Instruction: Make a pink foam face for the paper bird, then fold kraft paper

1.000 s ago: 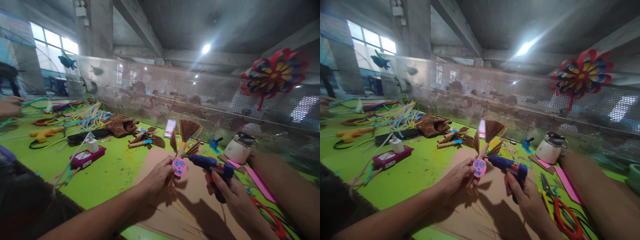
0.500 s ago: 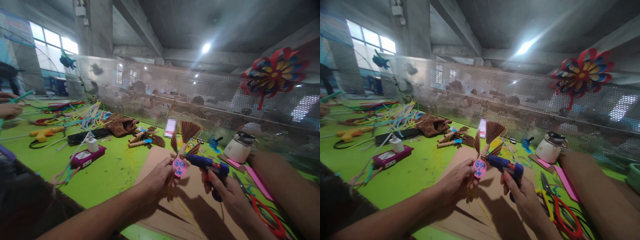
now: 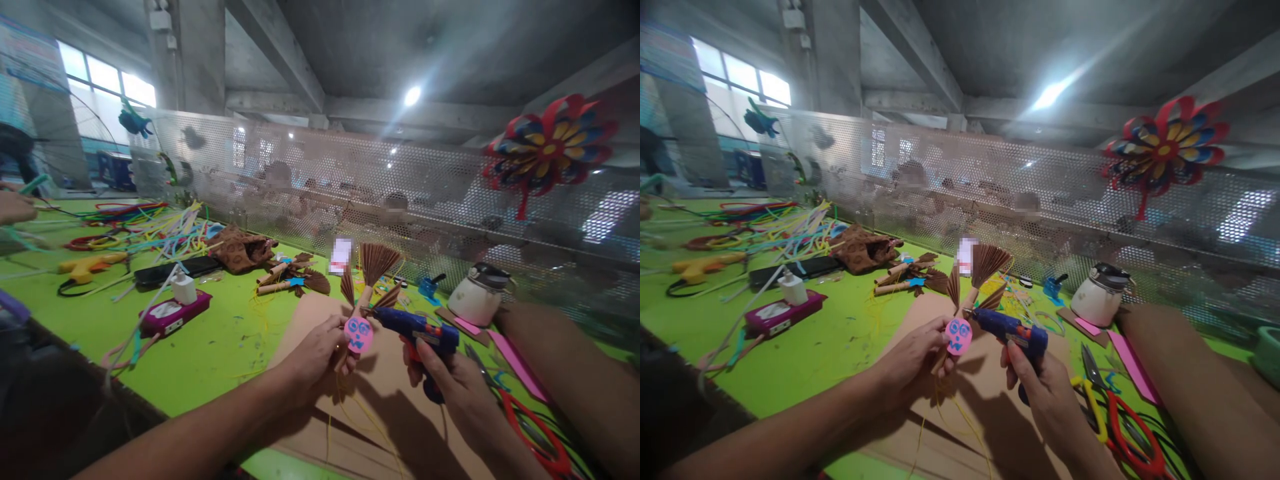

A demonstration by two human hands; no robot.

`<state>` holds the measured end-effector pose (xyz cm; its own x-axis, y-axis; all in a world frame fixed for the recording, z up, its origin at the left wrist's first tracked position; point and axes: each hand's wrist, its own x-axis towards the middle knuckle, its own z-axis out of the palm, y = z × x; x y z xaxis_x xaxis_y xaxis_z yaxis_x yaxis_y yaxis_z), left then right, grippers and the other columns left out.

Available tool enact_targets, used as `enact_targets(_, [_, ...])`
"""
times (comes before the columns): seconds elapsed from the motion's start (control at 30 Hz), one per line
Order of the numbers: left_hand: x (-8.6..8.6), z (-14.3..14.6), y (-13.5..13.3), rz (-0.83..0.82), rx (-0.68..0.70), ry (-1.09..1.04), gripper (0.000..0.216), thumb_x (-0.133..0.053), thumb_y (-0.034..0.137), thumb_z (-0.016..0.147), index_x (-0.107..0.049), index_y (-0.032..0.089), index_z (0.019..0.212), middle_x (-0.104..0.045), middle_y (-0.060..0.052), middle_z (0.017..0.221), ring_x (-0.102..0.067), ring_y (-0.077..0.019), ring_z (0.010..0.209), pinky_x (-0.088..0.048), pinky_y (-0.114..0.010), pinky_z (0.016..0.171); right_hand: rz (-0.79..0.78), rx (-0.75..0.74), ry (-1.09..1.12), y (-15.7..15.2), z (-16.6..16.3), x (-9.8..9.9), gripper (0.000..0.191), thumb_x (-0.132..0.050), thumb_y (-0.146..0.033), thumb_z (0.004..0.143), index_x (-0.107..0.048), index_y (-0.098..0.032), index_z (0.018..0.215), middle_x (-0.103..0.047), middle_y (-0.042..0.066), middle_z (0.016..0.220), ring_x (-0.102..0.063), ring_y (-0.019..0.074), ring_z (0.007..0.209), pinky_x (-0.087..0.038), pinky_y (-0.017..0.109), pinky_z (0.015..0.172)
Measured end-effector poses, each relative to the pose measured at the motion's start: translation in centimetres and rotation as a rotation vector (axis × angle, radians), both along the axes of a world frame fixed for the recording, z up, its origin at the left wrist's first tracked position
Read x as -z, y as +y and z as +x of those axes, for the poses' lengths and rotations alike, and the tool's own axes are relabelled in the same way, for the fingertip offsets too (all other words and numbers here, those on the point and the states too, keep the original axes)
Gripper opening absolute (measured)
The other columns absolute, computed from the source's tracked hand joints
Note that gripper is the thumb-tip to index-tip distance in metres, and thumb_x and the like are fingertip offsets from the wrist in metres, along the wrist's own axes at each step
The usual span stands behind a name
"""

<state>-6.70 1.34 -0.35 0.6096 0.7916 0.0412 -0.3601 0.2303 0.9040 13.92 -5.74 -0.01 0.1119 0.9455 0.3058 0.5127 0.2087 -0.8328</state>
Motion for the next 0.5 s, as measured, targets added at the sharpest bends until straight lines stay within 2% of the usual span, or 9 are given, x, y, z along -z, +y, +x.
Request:
enact_targets(0.33, [0.01,0.06,0.06,0.032,-0.04,0.041,0.022,-0.047,0.016,0.07,-0.052,0.013,0.091,-0.052,-0.003,0.069,-0.046,-0.0095,0.055,-0.033,-0.021,0.052,0.001,-0.006,0.017,0.16,-0.02,-0.15,0.044,-0.04,-0.055,0.088,-0.058,-0.016,0.078,-0.055,0.002,0.062,-0.047,0.0132,0.058,-0.034,0.025,0.053])
enact_targets(0.5, [0.26,0.12,0.09,0.04,-0.004,0.064,0.024,-0.049,0.019,0.073,-0.053,0.012,0.095,-0.052,-0.004,0.07,-0.045,-0.0092,0.055,-0.032,-0.021,0.05,-0.009,0.018,-0.014,0.26,-0.29,-0.48,0.047,-0.04,-0.057,0.088,-0.059,-0.015,0.077,-0.056,0.002,0.06,-0.045,0.0125,0.055,-0.034,0.025,0.053])
